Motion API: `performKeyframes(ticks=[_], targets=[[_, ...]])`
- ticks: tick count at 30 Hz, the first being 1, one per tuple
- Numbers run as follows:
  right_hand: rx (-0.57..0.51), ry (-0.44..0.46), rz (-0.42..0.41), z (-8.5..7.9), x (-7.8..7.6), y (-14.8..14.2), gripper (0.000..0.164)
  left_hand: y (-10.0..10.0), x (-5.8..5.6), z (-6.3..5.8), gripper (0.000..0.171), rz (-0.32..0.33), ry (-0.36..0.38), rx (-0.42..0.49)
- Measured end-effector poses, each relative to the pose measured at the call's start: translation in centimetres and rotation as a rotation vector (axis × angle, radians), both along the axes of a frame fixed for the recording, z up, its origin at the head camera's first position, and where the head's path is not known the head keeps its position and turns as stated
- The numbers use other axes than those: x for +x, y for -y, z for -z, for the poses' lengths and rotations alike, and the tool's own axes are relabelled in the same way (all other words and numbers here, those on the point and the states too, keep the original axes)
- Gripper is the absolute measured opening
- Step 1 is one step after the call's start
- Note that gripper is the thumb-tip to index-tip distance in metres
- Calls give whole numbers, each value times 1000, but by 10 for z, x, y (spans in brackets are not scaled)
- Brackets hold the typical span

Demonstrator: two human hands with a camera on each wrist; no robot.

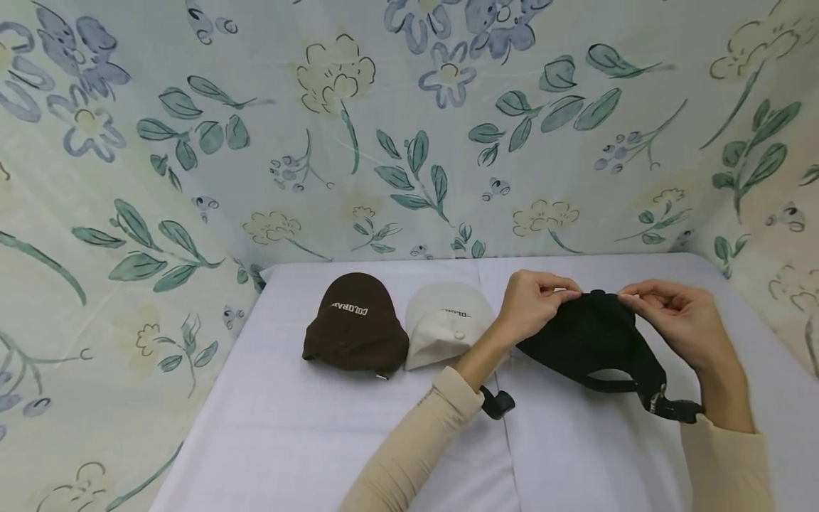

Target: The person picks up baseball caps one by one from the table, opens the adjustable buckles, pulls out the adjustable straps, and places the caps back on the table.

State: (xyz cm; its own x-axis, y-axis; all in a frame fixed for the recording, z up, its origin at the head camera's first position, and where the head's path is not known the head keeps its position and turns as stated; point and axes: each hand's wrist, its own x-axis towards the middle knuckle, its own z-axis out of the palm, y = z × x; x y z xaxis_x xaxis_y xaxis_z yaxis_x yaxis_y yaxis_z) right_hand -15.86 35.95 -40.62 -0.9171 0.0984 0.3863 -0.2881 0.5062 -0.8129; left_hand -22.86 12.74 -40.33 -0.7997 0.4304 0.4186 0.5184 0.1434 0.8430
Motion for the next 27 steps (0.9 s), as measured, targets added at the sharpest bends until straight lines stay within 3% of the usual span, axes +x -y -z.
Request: performKeyframes(ticks=[12, 22, 27], targets=[[79, 157, -59, 13, 1, -7, 13, 2, 2, 24, 6, -3, 57, -32], [143, 241, -52, 9, 3, -6, 18, -1, 3, 30, 7, -10, 86, 8], [124, 240, -75, 11, 5, -5, 17, 0, 2, 33, 7, -5, 107, 25]])
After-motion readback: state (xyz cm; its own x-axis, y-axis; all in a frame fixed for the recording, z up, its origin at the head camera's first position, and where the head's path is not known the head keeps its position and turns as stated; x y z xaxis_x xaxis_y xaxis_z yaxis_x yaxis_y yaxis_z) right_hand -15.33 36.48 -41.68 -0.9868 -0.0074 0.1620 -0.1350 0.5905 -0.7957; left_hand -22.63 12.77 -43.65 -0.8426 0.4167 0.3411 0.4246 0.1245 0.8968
